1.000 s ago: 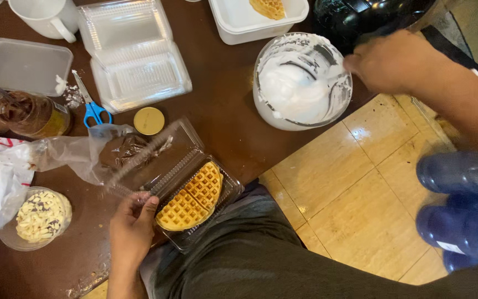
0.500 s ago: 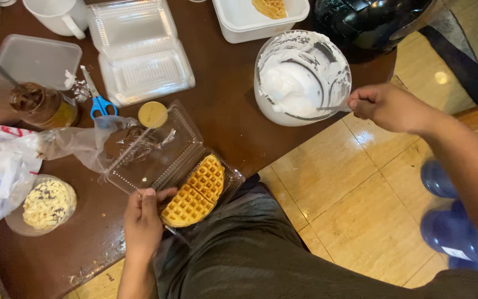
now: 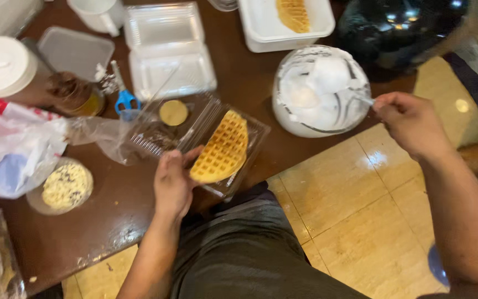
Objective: The person assembles waffles in plastic containers by spreading whipped cream, drizzling chocolate sauce, and sprinkling nuts. They place each finished waffle into a stack of completed units.
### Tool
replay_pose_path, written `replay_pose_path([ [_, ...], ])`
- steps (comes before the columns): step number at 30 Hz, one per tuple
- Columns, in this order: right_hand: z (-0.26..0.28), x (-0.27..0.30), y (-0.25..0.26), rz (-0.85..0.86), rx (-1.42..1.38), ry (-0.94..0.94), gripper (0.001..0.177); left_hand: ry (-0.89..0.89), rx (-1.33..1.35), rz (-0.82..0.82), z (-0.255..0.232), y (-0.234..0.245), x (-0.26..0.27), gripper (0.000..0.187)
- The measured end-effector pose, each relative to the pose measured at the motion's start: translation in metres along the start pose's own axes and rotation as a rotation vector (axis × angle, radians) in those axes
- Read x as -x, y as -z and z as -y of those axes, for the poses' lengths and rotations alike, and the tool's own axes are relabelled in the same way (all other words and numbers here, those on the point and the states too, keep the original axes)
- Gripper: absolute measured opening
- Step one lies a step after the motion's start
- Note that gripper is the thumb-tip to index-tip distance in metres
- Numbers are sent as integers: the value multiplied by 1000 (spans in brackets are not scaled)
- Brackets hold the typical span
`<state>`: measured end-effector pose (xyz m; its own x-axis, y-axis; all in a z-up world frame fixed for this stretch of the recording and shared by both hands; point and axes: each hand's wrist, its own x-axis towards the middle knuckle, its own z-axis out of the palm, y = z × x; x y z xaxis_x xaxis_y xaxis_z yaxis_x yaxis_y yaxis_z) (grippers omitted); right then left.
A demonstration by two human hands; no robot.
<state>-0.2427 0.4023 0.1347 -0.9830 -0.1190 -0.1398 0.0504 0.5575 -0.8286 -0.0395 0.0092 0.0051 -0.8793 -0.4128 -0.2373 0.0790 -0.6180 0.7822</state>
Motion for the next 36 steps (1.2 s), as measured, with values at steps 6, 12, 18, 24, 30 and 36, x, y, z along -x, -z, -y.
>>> replay_pose_path([
  [6,37,30,-30,45,5,188,10,-61,15,-36,-1,-10,-12,19],
  [12,67,65,-117,188,117,344,13,-187,-62,-57,-11,-8,-13,20],
  [18,90,91,-162,147,280,562,15,-188,-61,-122,-15,7,-12,21],
  [24,96,98,-172,129,335,663,15,-246,-51,-97,-24,15,-9,22],
  [30,89,98,-180,66,370,827,13,-211,-18,-112,-29,13,-7,22],
  [36,89,88,-174,-8,427,940,11,-220,45,-78,-30,14,-6,23],
])
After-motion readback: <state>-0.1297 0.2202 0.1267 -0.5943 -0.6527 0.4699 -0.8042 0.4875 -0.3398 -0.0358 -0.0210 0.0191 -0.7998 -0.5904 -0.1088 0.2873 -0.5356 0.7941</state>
